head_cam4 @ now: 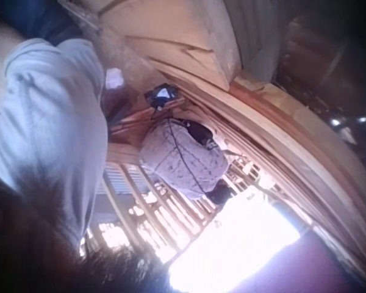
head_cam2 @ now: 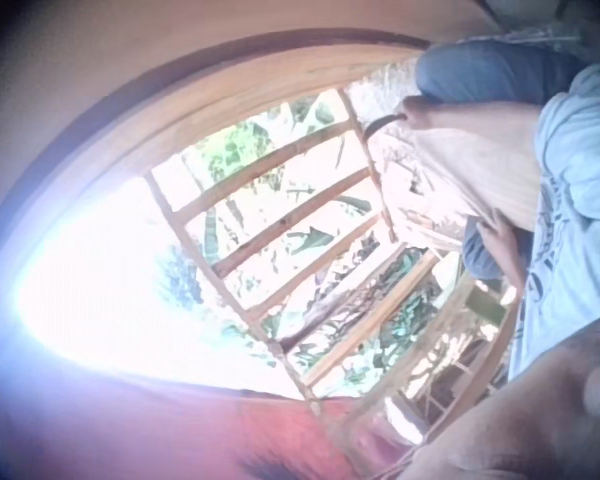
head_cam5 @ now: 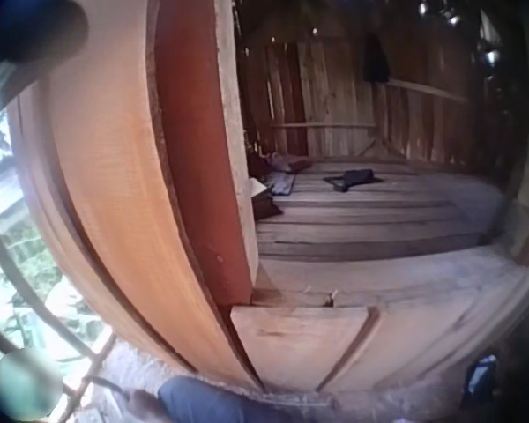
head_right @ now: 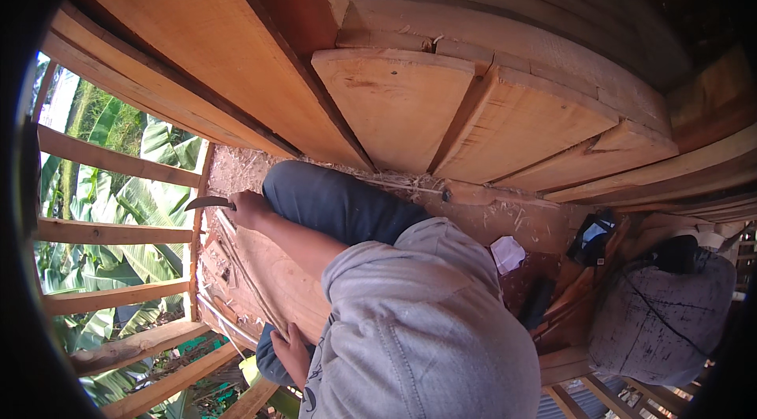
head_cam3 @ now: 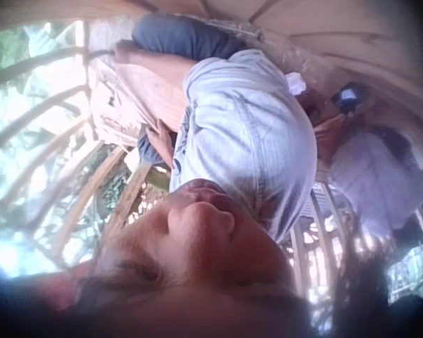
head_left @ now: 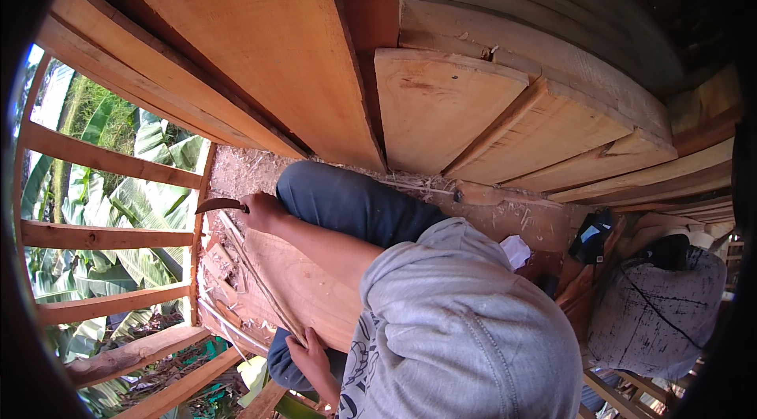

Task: The person sits cross-legged and uses a curved knife to shave and shape a long, thin piece of wood. They hold the wood against a flat board on their lap and repeatedly scrape the surface to remove bark and smooth the wood.

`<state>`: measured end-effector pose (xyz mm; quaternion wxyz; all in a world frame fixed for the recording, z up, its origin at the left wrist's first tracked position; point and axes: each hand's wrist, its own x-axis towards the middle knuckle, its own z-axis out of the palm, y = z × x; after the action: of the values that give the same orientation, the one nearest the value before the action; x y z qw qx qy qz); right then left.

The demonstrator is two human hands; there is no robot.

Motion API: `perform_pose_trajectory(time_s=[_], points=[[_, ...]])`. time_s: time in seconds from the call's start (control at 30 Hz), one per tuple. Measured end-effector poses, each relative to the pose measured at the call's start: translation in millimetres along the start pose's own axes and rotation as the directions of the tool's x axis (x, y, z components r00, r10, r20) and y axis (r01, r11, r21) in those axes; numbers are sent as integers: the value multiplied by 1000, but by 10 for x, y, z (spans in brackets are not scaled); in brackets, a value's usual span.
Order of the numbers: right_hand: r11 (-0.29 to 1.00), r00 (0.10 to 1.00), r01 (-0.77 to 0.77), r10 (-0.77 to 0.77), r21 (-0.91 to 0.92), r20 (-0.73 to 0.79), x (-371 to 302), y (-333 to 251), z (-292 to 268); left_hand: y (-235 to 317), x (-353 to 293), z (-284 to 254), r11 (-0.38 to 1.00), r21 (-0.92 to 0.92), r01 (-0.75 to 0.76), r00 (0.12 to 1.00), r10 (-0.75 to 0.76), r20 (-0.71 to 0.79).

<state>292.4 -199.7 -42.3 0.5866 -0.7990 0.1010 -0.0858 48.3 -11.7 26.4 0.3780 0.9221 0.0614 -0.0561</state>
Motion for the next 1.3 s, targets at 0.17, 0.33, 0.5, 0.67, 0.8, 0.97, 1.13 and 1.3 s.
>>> perform_pose_trajectory(time_s=[0.17, 0.33, 0.5, 0.67, 0.8, 0.97, 1.13, 1.3], points=[[999, 998, 51, -51, 6, 34, 63, 123, 83, 123, -21, 64, 989, -51, 136, 990, -137, -17], [993, 991, 118, -116, -29, 63, 81, -24, 72, 75, 17, -58, 971, -150, 185, 969, -206, -139], [967, 958, 246, -232, -68, 167, 58, -23, 41, -4, -25, -67, 927, -362, 101, 963, -183, -200], [898, 858, 431, -378, -85, 349, -124, -115, 86, -79, -113, -67, 909, -384, 164, 945, -257, -203], [829, 787, 536, -422, -161, 449, -188, -125, 63, -23, -62, -73, 913, -370, 171, 940, -264, -218], [748, 680, 655, -520, -110, 517, -565, -507, 144, 20, -36, -90, 936, -315, 156, 943, -236, -233], [678, 667, 708, -549, -198, 504, -613, -607, 330, -85, -32, -85, 932, -330, 152, 943, -236, -234], [622, 653, 742, -589, -249, 476, -524, -608, 395, -65, -14, -125, 932, -331, 150, 943, -235, -234]])
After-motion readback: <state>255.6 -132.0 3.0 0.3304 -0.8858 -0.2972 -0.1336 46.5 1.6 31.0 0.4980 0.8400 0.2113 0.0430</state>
